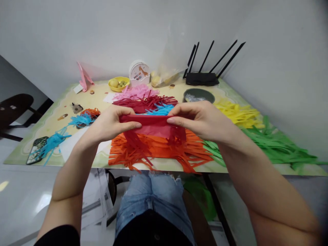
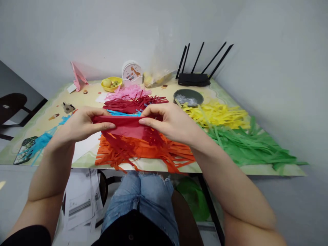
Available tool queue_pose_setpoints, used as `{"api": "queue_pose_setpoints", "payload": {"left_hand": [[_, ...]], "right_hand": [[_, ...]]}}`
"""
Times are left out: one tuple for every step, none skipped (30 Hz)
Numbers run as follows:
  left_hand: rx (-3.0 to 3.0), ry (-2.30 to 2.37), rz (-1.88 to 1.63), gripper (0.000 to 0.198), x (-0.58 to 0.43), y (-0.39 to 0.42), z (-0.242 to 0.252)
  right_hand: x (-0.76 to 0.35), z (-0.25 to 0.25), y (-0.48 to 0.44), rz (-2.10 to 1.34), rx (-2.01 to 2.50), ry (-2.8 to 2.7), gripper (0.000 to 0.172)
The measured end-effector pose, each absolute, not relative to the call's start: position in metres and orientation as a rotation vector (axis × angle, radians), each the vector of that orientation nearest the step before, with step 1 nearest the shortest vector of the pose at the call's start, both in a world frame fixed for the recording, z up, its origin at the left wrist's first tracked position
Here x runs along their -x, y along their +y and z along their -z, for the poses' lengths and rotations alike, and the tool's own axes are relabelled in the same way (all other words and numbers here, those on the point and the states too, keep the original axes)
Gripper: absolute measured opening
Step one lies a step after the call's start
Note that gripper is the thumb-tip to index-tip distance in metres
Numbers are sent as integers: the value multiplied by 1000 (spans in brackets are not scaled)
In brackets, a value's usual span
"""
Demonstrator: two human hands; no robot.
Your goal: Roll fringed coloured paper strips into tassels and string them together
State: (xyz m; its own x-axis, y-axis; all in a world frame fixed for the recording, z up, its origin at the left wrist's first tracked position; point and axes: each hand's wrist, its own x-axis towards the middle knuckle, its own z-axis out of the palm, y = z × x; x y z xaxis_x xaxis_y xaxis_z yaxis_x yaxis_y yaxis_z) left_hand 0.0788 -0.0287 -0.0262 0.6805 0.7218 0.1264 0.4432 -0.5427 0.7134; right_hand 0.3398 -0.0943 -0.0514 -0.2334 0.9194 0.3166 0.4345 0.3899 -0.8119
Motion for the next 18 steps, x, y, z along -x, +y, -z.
{"api": "queue_pose_setpoints", "payload": {"left_hand": [[-2198,885,-550,27,-80,-29,26],[-2172,878,-561,28,-80,-30,27],[-2152,870,-575,28,-81,-31,27],[-2136,862,-594,28,-82,-31,27],[-2124,860,-613,27,-83,-32,27],[-2116,861,-631,26,-83,-32,27],[-2111,865,-645,25,-84,-32,27],[-2106,868,-649,24,-84,-32,27],[-2100,871,-641,24,-83,-31,27],[-2094,874,-622,24,-83,-31,27],[-2090,879,-599,24,-82,-31,27],[-2088,885,-583,24,-82,-31,27],[-2089,890,-579,23,-81,-31,27],[-2093,894,-592,23,-80,-32,27],[-2100,893,-619,23,-80,-33,27],[-2101,889,-648,23,-79,-34,28],[-2088,879,-667,23,-79,-35,29],[-2060,863,-675,23,-79,-36,30]], "right_hand": [[-339,52,-94,-765,1165,-1820,26],[-339,52,-95,-779,1160,-1803,27],[-338,52,-95,-793,1159,-1787,28],[-338,52,-95,-807,1164,-1779,28],[-338,52,-95,-818,1176,-1782,28],[-339,52,-96,-822,1192,-1792,28],[-339,52,-96,-815,1209,-1809,27],[-339,52,-96,-796,1223,-1827,26],[-339,52,-97,-765,1233,-1841,26],[-339,51,-97,-727,1236,-1846,25],[-339,51,-97,-694,1234,-1840,25],[-339,50,-98,-677,1231,-1833,23],[-338,50,-98,-678,1231,-1827,22],[-337,50,-98,-698,1233,-1825,21],[-337,50,-99,-725,1235,-1825,21],[-336,50,-99,-749,1237,-1821,21],[-335,52,-100,-761,1233,-1808,20],[-334,54,-101,-760,1218,-1780,19]]}}
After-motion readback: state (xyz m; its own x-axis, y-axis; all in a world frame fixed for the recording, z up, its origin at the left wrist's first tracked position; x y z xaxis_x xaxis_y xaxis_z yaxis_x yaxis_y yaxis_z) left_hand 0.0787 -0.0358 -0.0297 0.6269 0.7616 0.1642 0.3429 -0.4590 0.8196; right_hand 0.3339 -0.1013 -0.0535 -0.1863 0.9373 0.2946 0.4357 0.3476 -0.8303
